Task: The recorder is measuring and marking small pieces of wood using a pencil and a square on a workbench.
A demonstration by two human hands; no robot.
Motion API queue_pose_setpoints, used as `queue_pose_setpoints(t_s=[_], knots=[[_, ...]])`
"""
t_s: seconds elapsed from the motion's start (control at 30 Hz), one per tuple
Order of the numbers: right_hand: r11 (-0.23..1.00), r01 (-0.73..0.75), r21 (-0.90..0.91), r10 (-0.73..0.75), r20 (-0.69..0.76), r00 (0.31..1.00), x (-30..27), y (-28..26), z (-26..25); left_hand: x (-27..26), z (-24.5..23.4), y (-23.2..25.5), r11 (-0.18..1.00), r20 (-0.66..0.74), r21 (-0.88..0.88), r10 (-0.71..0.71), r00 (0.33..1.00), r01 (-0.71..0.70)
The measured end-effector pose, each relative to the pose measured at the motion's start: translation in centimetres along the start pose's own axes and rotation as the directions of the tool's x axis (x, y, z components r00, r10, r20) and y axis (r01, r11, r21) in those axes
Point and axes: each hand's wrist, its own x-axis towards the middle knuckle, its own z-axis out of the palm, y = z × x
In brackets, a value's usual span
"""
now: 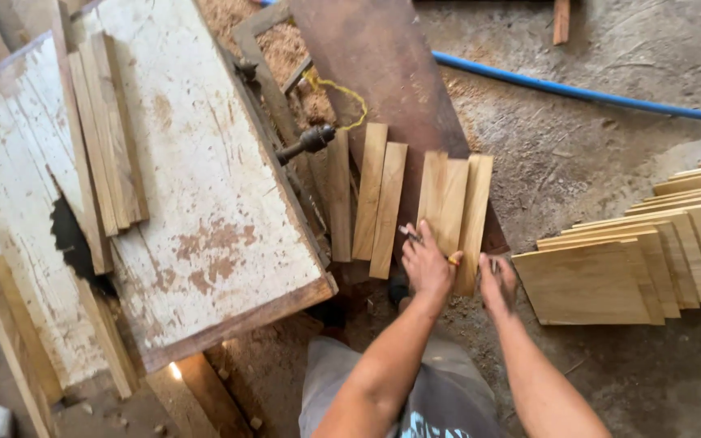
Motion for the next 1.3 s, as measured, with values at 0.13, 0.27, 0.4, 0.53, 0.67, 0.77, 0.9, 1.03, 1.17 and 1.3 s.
queue_pose_setpoints(t_s=[0.13,0.27,0.4,0.53,0.67,0.77,0.9,1.03,1.17,1.3], knots=[[0.894,0.216,-0.393,-0.258,-0.057,0.964,1.6,-3.2,0.3,1.7,-1.8,-2.9,0.974,-0.316,0.104,0.224,0.922,-0.201],[0.832,0.180,-0.524,-0.217,-0.010,0.976,1.0,-6.3,0.0,4.2,-3.9,-7.8,0.978,-0.452,0.096,0.208,0.867,-0.184],[0.810,0.419,-0.411,-0.442,0.044,0.896,-1.0,-5.4,-2.2,6.9,-4.0,-8.0,0.997,-0.413,0.063,0.056,0.909,-0.033],[0.973,0.181,-0.141,-0.179,0.026,0.983,-6.1,-11.6,-2.8,3.8,-9.7,-3.8,0.994,-0.322,-0.107,-0.061,0.945,0.028],[0.982,0.102,0.160,-0.116,0.084,0.990,-4.0,-10.4,-4.6,-4.7,-14.9,-3.1,0.875,-0.200,-0.440,0.124,0.972,-0.202],[0.969,0.076,0.236,-0.115,0.155,0.981,-5.4,-14.1,-3.3,-9.3,-21.1,-9.5,0.833,-0.430,-0.067,0.473,0.769,-0.549],[0.943,0.173,0.284,-0.274,0.366,0.889,-8.4,-20.6,4.5,-8.1,-29.2,-25.3,0.811,-0.507,0.040,0.520,0.687,-0.584],[0.899,0.427,0.091,-0.396,0.584,0.709,-16.6,-26.1,16.7,-6.7,-35.6,-37.3,0.894,-0.243,0.175,0.446,0.861,-0.414],[0.895,0.406,-0.184,-0.229,0.590,0.774,-22.2,-29.0,27.6,-4.3,-37.4,-42.4,0.905,-0.142,0.234,0.393,0.909,-0.355],[0.662,0.661,-0.354,-0.494,0.456,0.740,-16.2,-27.4,34.3,-4.2,-37.1,-41.9,0.911,-0.115,0.220,0.380,0.918,-0.350]])
